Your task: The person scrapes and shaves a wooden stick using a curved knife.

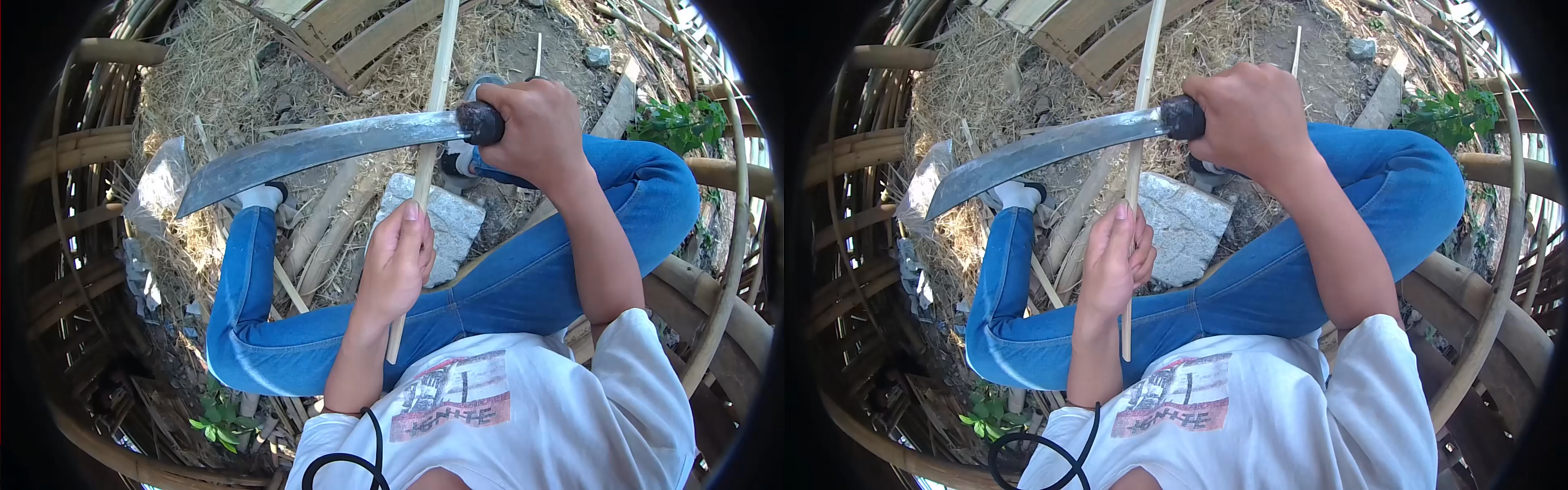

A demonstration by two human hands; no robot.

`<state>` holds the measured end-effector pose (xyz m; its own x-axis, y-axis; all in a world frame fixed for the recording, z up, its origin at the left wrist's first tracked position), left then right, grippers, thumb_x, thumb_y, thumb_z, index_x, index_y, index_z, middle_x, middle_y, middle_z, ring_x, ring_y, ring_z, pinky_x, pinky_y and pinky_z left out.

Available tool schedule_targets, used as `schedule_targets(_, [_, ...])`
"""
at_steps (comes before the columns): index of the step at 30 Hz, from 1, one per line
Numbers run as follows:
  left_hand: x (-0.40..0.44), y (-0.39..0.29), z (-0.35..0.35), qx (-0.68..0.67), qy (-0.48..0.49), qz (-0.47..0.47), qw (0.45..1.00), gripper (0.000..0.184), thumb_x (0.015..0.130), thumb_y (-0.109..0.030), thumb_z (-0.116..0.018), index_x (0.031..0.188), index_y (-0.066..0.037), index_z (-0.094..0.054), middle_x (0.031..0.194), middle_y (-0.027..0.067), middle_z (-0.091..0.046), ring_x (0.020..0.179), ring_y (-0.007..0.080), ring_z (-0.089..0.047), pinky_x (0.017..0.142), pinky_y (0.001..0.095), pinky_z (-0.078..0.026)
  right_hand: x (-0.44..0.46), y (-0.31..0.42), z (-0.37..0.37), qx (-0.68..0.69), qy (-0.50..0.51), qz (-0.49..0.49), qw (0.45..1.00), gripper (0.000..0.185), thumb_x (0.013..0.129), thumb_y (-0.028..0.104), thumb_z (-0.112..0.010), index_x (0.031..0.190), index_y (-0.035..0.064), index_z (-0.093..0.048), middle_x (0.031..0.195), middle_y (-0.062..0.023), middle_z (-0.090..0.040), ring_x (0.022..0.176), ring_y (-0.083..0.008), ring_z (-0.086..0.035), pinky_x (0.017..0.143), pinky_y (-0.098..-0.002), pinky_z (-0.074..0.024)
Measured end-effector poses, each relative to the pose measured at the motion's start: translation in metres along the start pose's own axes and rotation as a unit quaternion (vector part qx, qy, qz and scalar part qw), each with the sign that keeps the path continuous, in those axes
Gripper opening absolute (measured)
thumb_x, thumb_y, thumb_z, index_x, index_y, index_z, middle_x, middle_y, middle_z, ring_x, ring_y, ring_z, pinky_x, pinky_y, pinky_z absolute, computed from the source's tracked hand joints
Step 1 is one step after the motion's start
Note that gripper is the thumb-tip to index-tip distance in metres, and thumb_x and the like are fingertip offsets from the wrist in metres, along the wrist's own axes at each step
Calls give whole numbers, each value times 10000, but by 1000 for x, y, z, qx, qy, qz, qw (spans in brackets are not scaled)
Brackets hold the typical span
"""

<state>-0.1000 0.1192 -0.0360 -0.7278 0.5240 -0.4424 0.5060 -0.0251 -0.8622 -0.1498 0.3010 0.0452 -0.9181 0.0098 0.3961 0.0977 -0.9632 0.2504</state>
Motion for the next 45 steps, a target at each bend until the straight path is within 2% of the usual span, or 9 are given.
schedule_targets(6, [-1,2,1,-14,5,-2,1000,371,1073,-393,-373,830,-117,-415,552,-40,-327,400,31,-258,358,212,-192,-2,8,7,5,-20,31,999,139,573,197,-704,684,139,-642,585,-66,-608,601,-284,-660,552,-411,-518])
schedule_targets(15, [-2,0,10,-30,0,0,1000,384,1075,-406,-358,841,-108,-422,544,-36,-323,390,34,-240,356,214,-190,-7,28,-6,70,15,61,996,161,568,190,-705,699,132,-631,594,-71,-614,592,-293,-649,554,-420,-506])
schedule_targets(18, [-3,-2,10,-28,-7,2,1000,384,1076,-402,-357,840,-106,-422,542,-36,-321,389,34,-238,354,214,-190,-6,24,-7,56,24,46,997,157,578,193,-711,700,130,-634,609,-71,-625,610,-295,-654,557,-419,-510])
schedule_targets(24, [-7,-7,13,-50,-7,7,999,380,1078,-388,-358,838,-102,-421,543,-33,-319,390,36,-234,353,213,-198,1,-16,11,-36,-67,-24,997,168,614,210,-711,771,151,-699,617,-88,-629,625,-297,-657,566,-417,-518])
schedule_targets(27, [-7,-7,9,-42,0,0,999,375,1079,-380,-357,840,-98,-420,545,-31,-319,392,35,-234,353,212,-199,1,-23,8,-41,-43,-20,998,195,621,210,-703,810,163,-718,615,-90,-629,622,-302,-655,572,-422,-521])
schedule_targets(39, [-9,-2,12,-36,-10,5,999,372,1080,-372,-351,839,-97,-418,548,-29,-323,395,35,-237,353,216,-195,-2,9,-5,-4,16,21,1000,174,610,201,-709,776,151,-699,604,-88,-625,615,-306,-659,571,-426,-519])
schedule_targets(42, [-10,-2,11,-46,-11,21,999,373,1079,-372,-353,837,-97,-418,551,-30,-323,397,35,-239,353,217,-195,2,-10,-6,-31,2,-13,999,171,614,203,-708,775,147,-696,605,-91,-625,616,-309,-659,571,-429,-518])
schedule_targets(45, [-7,-7,8,-41,9,12,999,368,1080,-369,-354,840,-97,-418,555,-31,-322,400,34,-238,353,216,-194,1,-20,8,-46,-94,-12,994,174,616,207,-712,777,144,-694,603,-94,-624,606,-312,-654,561,-428,-513])
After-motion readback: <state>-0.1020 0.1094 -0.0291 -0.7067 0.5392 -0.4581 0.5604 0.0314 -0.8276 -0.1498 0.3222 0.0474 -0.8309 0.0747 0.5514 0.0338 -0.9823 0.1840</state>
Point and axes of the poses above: each hand's wrist, its own x-axis towards the middle knuckle, its own z-axis out of the back of the hand, y = z × x, the point moved 9 cm from there along x, towards the middle knuckle
